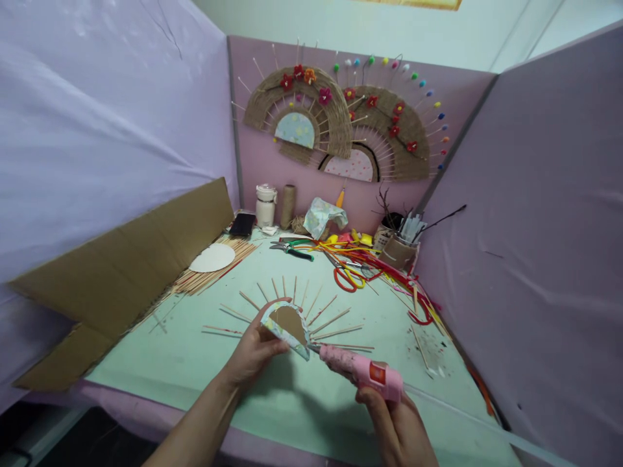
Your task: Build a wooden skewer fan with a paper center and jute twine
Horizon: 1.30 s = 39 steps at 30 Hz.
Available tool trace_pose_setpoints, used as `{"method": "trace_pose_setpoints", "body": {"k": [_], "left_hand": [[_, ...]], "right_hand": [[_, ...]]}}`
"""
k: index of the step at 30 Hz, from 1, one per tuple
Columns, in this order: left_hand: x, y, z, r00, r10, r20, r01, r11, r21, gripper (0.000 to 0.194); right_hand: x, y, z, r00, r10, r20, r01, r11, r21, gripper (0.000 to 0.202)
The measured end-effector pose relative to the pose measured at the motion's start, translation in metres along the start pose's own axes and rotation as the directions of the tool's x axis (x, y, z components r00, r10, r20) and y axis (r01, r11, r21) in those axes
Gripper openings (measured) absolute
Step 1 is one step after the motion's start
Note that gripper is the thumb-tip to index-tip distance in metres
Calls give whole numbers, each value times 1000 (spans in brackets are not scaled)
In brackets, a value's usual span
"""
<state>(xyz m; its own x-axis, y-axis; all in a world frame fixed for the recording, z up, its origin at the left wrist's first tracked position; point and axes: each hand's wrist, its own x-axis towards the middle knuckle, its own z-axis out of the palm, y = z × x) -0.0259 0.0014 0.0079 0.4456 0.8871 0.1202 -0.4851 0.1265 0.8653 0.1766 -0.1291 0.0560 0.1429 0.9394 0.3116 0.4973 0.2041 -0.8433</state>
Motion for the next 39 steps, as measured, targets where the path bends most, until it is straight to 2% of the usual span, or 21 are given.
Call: {"method": "trace_pose_setpoints", "body": {"k": [4,8,16,25,32,33,35,37,39], "left_hand": [[-1,-1,-1,993,-88,74,88,996,-2,78],[-2,-2,-1,978,-143,151,138,990,42,79],[-2,1,2,969,-178,174,171,984,53,81],[-2,-1,-1,972,-155,174,150,988,46,82],[-1,-3,1,985,-136,110,129,990,63,79],[-1,-2,1,986,-138,90,131,989,73,79],[0,3,-1,991,-132,33,127,986,112,77],[3,17,-1,995,-95,-45,102,976,193,73],[7,40,1,994,-28,-104,63,934,352,72]], "right_hand": [[-4,0,3,992,41,-117,-40,999,12,46],[-5,-1,8,994,24,-110,-20,999,39,49],[-3,-7,8,990,13,-142,-20,999,-47,49],[-5,4,8,993,39,-112,-47,996,-73,47],[2,8,-5,997,-10,74,14,998,-59,40],[2,8,-8,998,4,59,0,998,-58,40],[1,11,-15,996,59,-59,-62,997,-46,43],[-1,19,-21,964,126,-236,-138,990,-34,48],[-2,31,-28,918,174,-356,-201,979,-40,50]]}}
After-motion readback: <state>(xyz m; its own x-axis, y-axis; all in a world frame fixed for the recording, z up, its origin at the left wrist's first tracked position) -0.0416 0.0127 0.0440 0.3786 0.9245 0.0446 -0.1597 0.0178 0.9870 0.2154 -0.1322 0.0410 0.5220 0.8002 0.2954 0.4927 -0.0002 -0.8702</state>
